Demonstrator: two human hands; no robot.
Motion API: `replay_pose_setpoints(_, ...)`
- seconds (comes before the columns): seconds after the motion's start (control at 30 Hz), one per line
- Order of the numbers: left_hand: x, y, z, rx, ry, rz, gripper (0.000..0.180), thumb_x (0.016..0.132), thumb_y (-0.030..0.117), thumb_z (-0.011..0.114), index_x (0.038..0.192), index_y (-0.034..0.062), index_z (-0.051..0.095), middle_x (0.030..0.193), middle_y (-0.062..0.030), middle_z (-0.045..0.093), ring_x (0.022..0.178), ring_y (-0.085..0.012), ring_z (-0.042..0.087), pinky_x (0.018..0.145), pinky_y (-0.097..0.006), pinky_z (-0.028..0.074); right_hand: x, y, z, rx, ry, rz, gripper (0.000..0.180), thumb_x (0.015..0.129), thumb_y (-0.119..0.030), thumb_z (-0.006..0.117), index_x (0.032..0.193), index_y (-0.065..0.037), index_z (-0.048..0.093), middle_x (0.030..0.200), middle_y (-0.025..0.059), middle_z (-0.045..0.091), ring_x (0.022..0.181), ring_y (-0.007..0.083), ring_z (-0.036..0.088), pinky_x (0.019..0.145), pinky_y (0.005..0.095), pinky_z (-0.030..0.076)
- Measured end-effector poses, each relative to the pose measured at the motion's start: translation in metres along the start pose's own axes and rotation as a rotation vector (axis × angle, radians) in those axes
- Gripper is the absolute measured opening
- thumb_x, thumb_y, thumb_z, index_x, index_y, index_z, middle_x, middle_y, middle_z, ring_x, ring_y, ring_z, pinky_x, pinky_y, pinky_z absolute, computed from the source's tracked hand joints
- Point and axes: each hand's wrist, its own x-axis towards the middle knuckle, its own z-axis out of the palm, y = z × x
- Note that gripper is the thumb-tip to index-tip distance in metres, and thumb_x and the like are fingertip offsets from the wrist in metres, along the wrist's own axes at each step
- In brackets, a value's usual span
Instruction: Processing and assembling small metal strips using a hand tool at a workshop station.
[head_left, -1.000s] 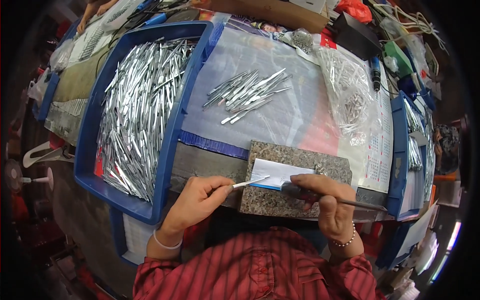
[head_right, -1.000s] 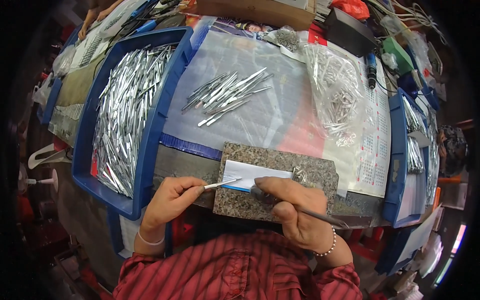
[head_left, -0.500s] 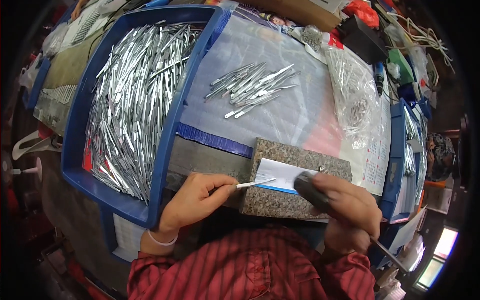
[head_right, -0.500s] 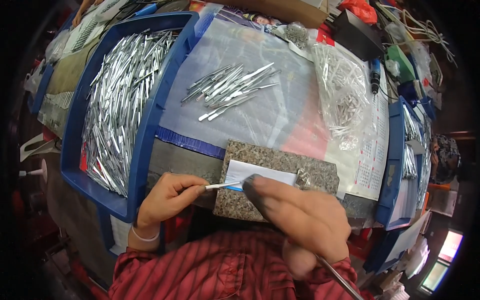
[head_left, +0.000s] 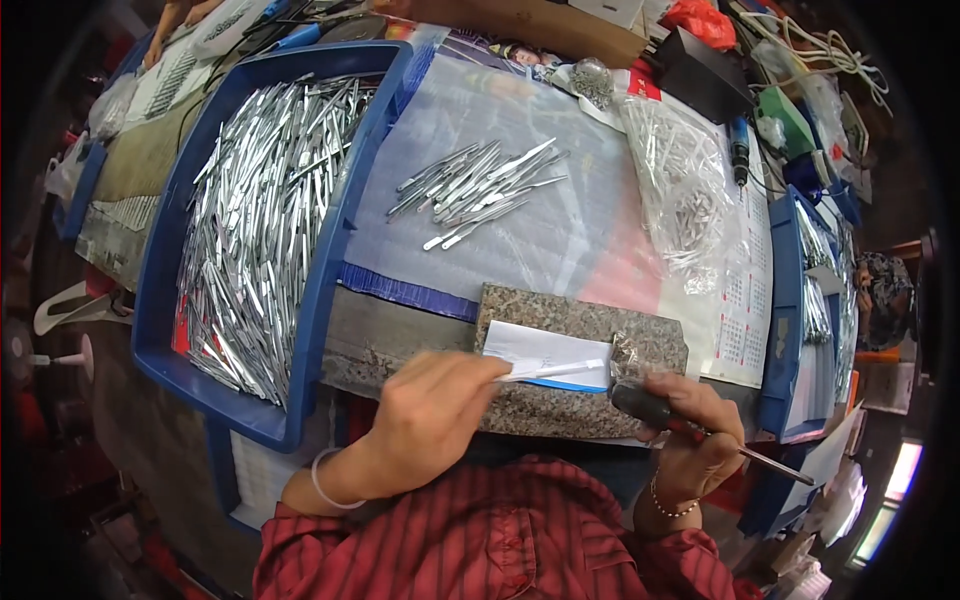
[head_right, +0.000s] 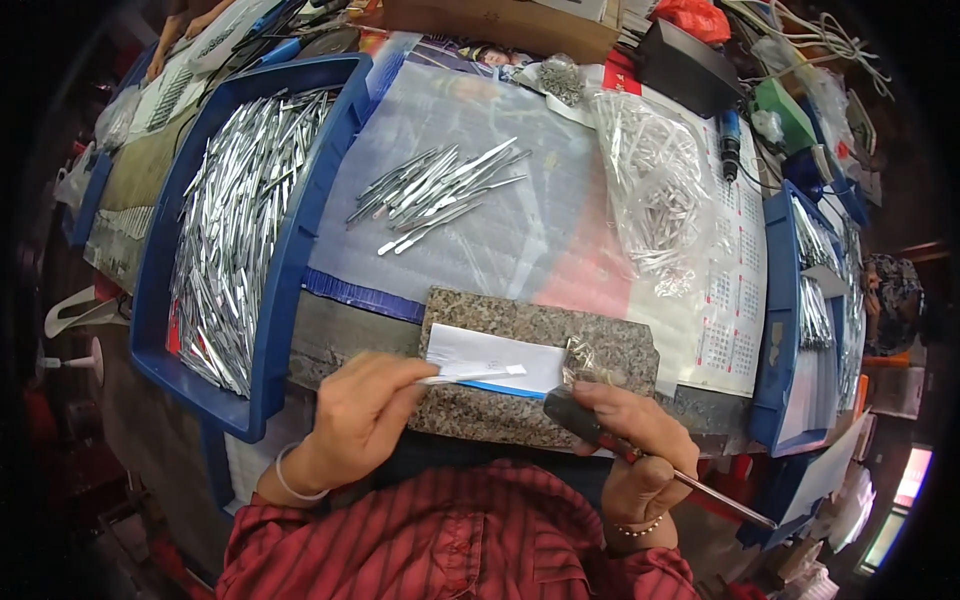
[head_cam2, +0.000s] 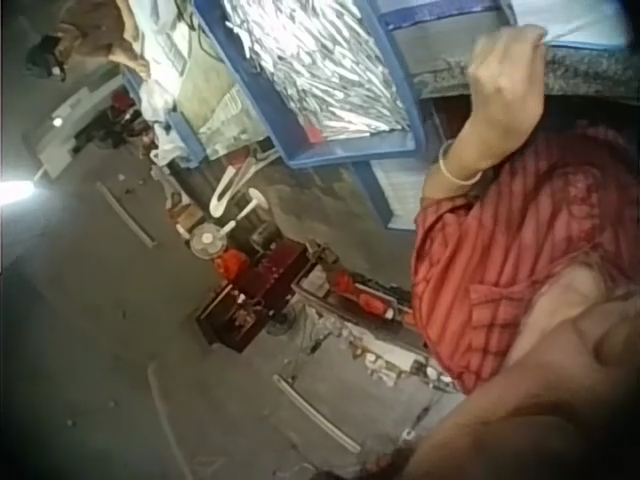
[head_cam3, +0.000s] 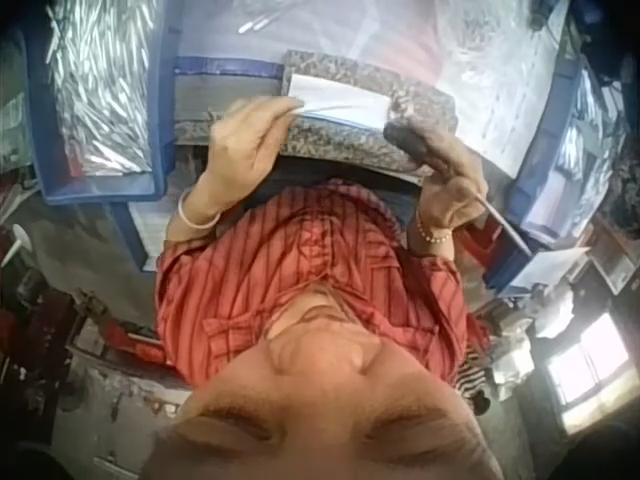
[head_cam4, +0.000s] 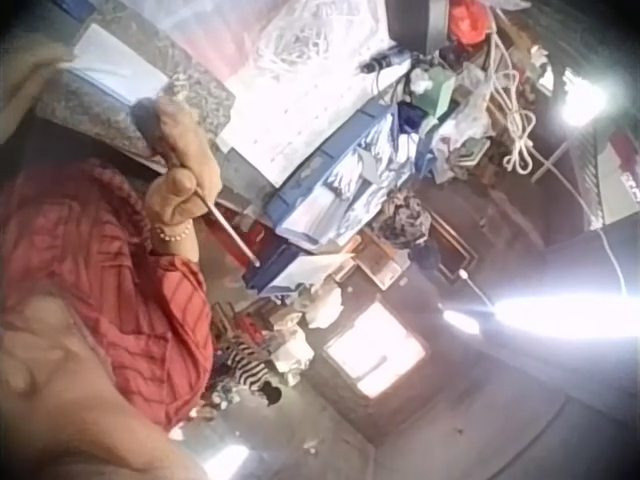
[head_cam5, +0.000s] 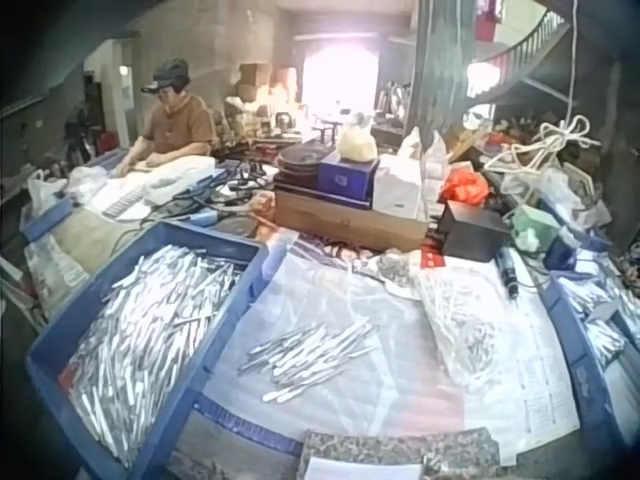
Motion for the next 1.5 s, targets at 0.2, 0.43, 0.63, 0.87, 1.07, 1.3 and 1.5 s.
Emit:
replay_pose_setpoints(0.2,0.010,-0.028,0.030,0.459,-0.043,0.351,0.029,0.073,0.002,0.067,0.102,0.0063,0.067,0.080,-0.0037,0.054,0.074,-0.0214,0.053,0.070,-0.035,0.038,0.014,0.004,0.001,-0.001,-0.047,-0.064,0.056,0.100,-0.046,0.040,0.097,0.006,0.063,0.097,0.0268,0.067,0.073,0.0274,0.068,0.050,0.0298,0.055)
replay_pose_setpoints(0.43,0.012,-0.022,0.028,0.533,-0.092,0.378,0.031,0.069,0.005,0.067,0.100,0.0050,0.066,0.080,-0.0031,0.054,0.075,-0.0209,0.053,0.073,-0.035,0.037,0.039,0.018,0.034,-0.451,-0.552,-0.229,0.016,0.085,-0.014,0.065,0.095,-0.003,0.061,0.094,0.0141,0.066,0.069,0.0305,0.065,0.054,0.0356,0.051)
replay_pose_setpoints(0.63,0.004,-0.028,0.014,0.464,-0.042,0.282,0.020,0.074,0.005,0.071,0.093,0.0062,0.063,0.083,-0.0056,0.056,0.076,-0.0243,0.054,0.072,-0.037,0.037,0.044,0.019,0.039,-0.369,-0.556,-0.174,0.028,0.094,-0.028,0.054,0.098,-0.001,0.061,0.100,0.0172,0.067,0.076,0.0313,0.068,0.059,0.0342,0.053)
replay_pose_setpoints(0.87,0.001,-0.031,0.012,0.480,-0.024,0.297,0.015,0.076,0.010,0.061,0.090,0.0070,0.058,0.083,-0.0057,0.050,0.078,-0.0225,0.051,0.071,-0.036,0.037,0.049,0.016,0.070,-0.415,-0.634,-0.292,0.023,0.080,-0.018,0.071,0.095,-0.003,0.060,0.094,0.0128,0.067,0.070,0.0279,0.066,0.054,0.0325,0.052)
replay_pose_setpoints(1.07,0.000,-0.036,0.014,0.511,-0.022,0.313,0.010,0.076,0.009,0.057,0.086,0.0075,0.055,0.080,-0.0061,0.047,0.076,-0.0221,0.050,0.071,-0.035,0.037,0.043,0.012,0.060,-0.308,-0.527,-0.145,0.028,0.094,-0.027,0.054,0.098,0.000,0.062,0.098,0.0165,0.067,0.071,0.0272,0.067,0.058,0.0313,0.052)
replay_pose_setpoints(1.3,0.007,-0.032,0.013,0.473,-0.015,0.340,0.013,0.076,0.008,0.060,0.088,0.0068,0.055,0.080,-0.0066,0.049,0.076,-0.0227,0.050,0.070,-0.036,0.036,0.028,-0.032,0.016,-0.131,-0.017,-0.356,0.062,0.102,-0.047,0.028,0.099,0.005,0.063,0.097,0.0327,0.065,0.077,0.0294,0.069,0.052,0.0333,0.056)
replay_pose_setpoints(1.5,0.006,-0.027,0.015,0.481,-0.041,0.298,0.019,0.075,0.002,0.069,0.089,0.0059,0.058,0.082,-0.0070,0.053,0.075,-0.0261,0.053,0.071,-0.038,0.037,0.035,0.021,0.018,-0.509,-0.404,-0.058,0.011,0.091,-0.010,0.055,0.097,-0.003,0.062,0.088,0.0170,0.066,0.070,0.0321,0.065,0.061,0.0354,0.051)
